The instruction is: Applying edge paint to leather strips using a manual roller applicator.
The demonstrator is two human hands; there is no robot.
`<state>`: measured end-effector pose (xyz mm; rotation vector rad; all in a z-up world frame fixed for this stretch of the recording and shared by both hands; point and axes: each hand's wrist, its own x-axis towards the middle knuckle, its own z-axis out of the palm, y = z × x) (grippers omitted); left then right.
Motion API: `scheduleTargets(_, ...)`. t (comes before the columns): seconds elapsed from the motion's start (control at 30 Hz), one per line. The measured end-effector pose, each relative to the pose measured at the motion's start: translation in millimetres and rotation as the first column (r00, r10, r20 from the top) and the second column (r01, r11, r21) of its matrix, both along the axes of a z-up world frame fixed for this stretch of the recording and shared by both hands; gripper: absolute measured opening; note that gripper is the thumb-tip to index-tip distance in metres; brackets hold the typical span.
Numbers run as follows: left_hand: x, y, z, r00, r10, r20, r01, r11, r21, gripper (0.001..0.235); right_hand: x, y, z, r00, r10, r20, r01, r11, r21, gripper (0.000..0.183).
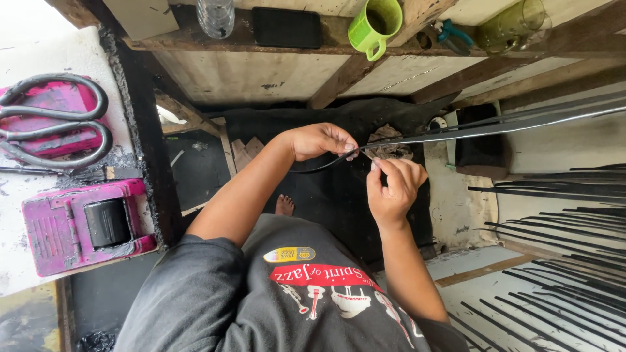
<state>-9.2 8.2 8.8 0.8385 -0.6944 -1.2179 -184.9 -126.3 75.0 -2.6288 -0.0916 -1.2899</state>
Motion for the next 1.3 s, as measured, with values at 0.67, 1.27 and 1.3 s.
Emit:
scheduleTargets(0.67,-1,-9,-27,1.000,-0.010,-0.021,0.010,1.000,0.020,0.021,-2,-22,39,0.994,-0.037,0.103,0.036,0.999,0.009,0.011)
scheduleTargets(1.27,-2,-4,-18,1.000,-0.005,-0.030,0.006,1.000,0.030,0.024,-2,-44,60,0.973,-0.008,0.230,0.002,1.000,0.025,0.008)
scheduleTargets(1.3,-2,-4,-17,1.000,0.000,-0.029,0.001,1.000,0.031,0.024,-4,-46,60,0.968,0.007,0.253,-0.016,0.999,0.037,0.006)
